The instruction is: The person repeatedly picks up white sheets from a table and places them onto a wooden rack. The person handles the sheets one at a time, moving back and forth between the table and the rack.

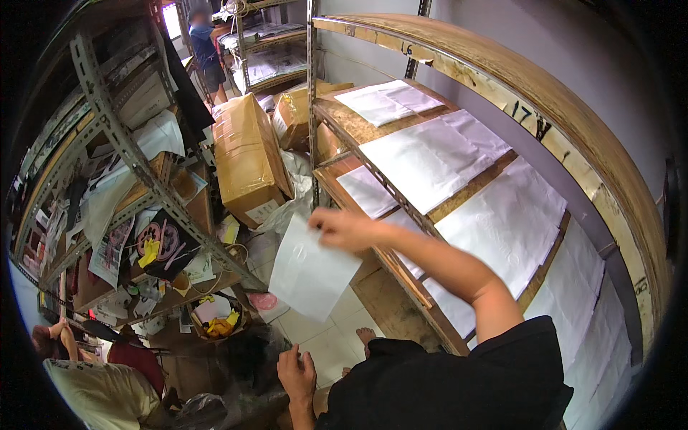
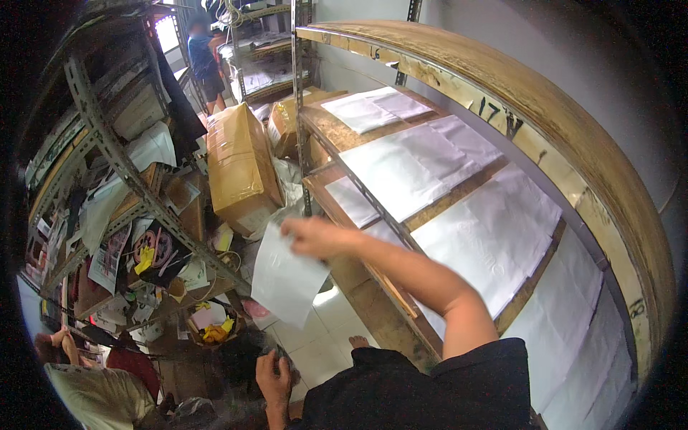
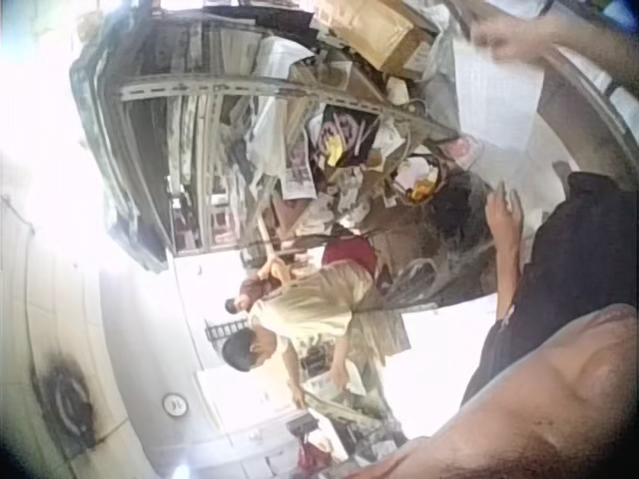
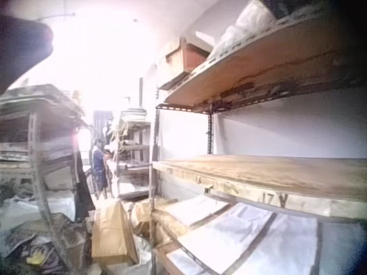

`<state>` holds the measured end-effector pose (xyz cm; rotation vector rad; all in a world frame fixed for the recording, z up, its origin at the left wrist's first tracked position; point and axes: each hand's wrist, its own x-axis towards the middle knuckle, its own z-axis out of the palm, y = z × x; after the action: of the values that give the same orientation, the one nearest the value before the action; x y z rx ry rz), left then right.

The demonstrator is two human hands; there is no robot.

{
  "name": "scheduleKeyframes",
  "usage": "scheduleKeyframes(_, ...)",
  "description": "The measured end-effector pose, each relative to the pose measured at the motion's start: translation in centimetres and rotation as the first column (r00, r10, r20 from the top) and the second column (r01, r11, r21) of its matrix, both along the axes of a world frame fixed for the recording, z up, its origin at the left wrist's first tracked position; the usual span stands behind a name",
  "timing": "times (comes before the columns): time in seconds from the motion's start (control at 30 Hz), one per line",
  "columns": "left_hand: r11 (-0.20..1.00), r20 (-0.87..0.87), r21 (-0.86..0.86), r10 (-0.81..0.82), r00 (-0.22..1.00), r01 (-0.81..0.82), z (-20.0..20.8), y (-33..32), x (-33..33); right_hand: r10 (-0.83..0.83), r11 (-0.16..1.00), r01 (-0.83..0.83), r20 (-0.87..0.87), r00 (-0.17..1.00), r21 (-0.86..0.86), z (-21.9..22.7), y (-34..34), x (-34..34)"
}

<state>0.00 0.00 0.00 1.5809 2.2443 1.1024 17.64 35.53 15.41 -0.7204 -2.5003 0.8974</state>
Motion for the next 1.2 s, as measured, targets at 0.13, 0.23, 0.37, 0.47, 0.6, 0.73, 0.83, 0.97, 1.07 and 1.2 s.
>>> scheduleKeyframes(0.13,0.976,0.028,-0.215,0.021,0.999,-0.015,-5.0,-0.1,-0.1,-0.299,0.913,0.242,-0.136,0.944,-0.327,3.3,8.6,7.2)
scheduleKeyframes(0.23,0.944,0.064,-0.330,0.014,0.998,0.008,-10.2,0.4,0.8,-0.498,0.865,0.451,-0.254,0.829,-0.220,5.3,16.5,17.8)
scheduleKeyframes(0.37,0.851,0.155,-0.525,0.084,0.984,0.010,-14.9,0.2,1.9,-0.833,0.553,0.793,-0.189,0.520,-0.255,5.7,21.3,29.9)
scheduleKeyframes(0.47,0.814,0.259,-0.580,0.132,0.957,0.045,-13.8,2.0,3.3,-0.946,0.319,0.886,-0.170,0.276,-0.337,4.8,21.7,37.5)
scheduleKeyframes(0.6,0.810,0.328,-0.578,0.123,0.937,0.096,-16.6,4.0,3.4,-0.991,0.091,0.915,-0.123,0.046,-0.393,3.0,21.7,43.5)
scheduleKeyframes(0.73,0.822,0.309,-0.564,0.127,0.942,0.074,-18.4,5.9,2.9,-0.996,-0.020,0.915,-0.071,-0.053,-0.404,0.9,22.1,45.6)
scheduleKeyframes(0.83,0.831,0.277,-0.555,0.131,0.952,0.048,-18.0,7.0,2.4,-0.995,-0.069,0.913,-0.044,-0.094,-0.403,-0.3,21.7,46.1)
scheduleKeyframes(0.97,0.829,0.260,-0.558,0.132,0.957,0.038,-15.4,8.7,2.3,-0.993,-0.092,0.916,-0.026,-0.111,-0.391,-0.7,21.6,47.0)
scheduleKeyframes(1.07,0.818,0.261,-0.571,0.106,0.959,0.065,-15.3,9.1,2.0,-0.992,-0.112,0.916,-0.016,-0.128,-0.385,-1.2,20.8,46.9)
scheduleKeyframes(1.2,0.808,0.293,-0.583,0.113,0.949,0.084,-17.1,8.4,1.9,-0.992,-0.111,0.916,-0.008,-0.123,-0.385,-1.5,20.7,46.6)
